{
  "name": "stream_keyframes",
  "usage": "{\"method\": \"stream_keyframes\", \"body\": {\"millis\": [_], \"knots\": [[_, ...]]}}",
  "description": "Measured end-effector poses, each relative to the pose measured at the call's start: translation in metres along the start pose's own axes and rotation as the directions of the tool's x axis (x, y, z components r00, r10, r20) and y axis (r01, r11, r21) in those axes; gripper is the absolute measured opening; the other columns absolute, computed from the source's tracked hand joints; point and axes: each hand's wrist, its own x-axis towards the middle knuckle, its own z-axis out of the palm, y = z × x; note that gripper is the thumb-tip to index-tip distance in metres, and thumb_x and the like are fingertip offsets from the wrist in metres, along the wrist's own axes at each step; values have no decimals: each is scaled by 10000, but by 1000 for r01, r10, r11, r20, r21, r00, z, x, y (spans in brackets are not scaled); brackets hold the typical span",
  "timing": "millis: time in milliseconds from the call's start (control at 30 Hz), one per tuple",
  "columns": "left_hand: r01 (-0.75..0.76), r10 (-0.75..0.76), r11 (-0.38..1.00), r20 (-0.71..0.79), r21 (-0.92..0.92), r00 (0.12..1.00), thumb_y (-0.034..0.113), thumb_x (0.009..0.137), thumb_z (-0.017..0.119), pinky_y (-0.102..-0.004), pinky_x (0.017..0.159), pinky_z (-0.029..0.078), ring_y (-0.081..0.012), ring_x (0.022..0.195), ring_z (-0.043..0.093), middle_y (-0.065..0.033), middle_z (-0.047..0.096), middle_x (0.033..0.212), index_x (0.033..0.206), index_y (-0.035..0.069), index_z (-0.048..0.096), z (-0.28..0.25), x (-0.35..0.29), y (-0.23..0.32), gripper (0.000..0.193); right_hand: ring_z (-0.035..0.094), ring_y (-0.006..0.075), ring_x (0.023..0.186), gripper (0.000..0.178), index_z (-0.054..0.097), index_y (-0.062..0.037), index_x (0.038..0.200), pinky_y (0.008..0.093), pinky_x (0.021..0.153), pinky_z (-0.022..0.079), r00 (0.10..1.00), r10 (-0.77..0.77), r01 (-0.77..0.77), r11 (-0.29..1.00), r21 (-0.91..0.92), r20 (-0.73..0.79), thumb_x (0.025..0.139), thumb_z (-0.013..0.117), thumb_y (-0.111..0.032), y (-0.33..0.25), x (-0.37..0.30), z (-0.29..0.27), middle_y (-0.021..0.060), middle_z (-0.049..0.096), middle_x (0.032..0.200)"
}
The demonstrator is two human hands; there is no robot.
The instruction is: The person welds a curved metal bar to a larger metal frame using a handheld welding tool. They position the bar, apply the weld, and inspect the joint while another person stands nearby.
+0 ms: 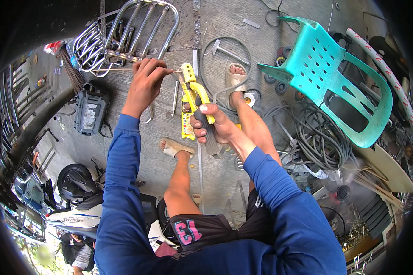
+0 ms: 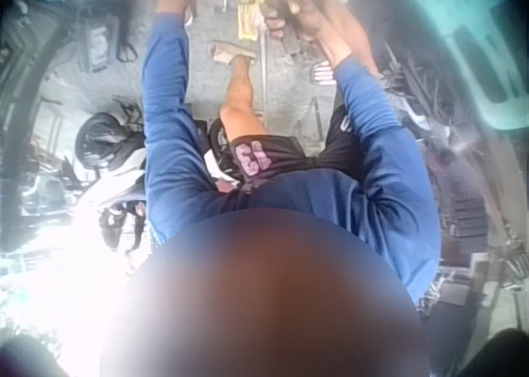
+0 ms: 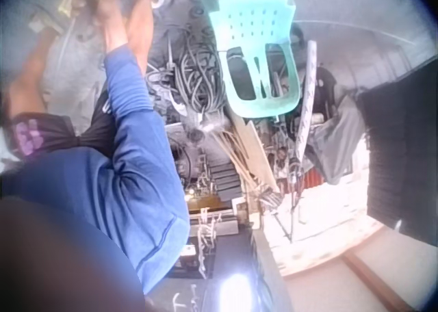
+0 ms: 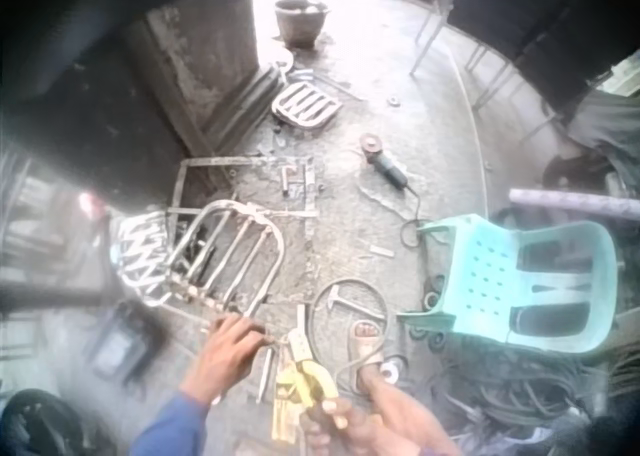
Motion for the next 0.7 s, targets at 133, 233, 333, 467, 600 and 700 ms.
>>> {"method": "stream_keyframes", "body": {"millis": [133, 233, 333, 467, 600, 700], "knots": [[-34, 34, 999, 20, -3, 999, -3, 819, 746, -384, 950, 429, -223, 1049, 624, -7, 650, 1056, 1048, 138, 715, 0, -2, -2, 272, 496, 102, 609, 726, 495, -66, 1400, 316, 541, 483, 1000, 3, -3, 1000, -9, -1, 880, 684, -536, -1, 0, -3, -8, 501, 817], [-52, 52, 999, 30, -8, 998, -15, 801, 745, -389, 965, 441, -232, 1068, 625, -13, 652, 1078, 1059, 137, 712, 2, -5, -6, 302, 502, 106, 608, 723, 499, -72, 1399, 324, 540, 489, 1000, 11, -11, 1000, -22, 8, 886, 675, -549, 0, 1, -5, -3, 510, 821], [-71, 71, 997, 24, -16, 997, -19, 781, 747, -398, 1016, 445, -245, 1100, 624, -18, 654, 1103, 1069, 136, 709, 8, -6, -7, 329, 513, 117, 615, 713, 496, -74, 1401, 334, 549, 498, 1000, -6, 5, 1000, -21, -11, 893, 681, -539, 2, 2, -8, 7, 517, 824], [16, -24, 998, -126, -58, 992, 28, 812, 794, -401, 1110, 418, -255, 1170, 618, -28, 672, 1208, 1165, 142, 723, -1, -2, 6, 378, 529, 150, 646, 872, 405, -76, 1472, 357, 579, 517, 988, -89, 65, 981, -182, -127, 836, 721, -583, 6, 5, -15, 32, 496, 853], [152, -317, 920, -459, -361, 830, 232, 983, 730, -385, 1173, 386, -219, 1369, 545, -97, 633, 1431, 1316, 60, 672, -77, 0, 11, 379, 567, 175, 691, 797, 424, -120, 1442, 377, 611, 537, 931, -337, 299, 925, -236, -143, 858, 736, -563, 7, 3, -31, 45, 508, 863], [-71, -320, 862, -648, -501, 691, 246, 995, 712, -391, 1151, 405, -229, 1335, 564, -114, 644, 1397, 1312, 49, 656, -167, -5, 15, 377, 576, 169, 706, 733, 420, -123, 1412, 375, 632, 553, 873, -472, 446, 876, -185, -126, 881, 757, -499, 6, 3, -42, 44, 518, 891]]}}
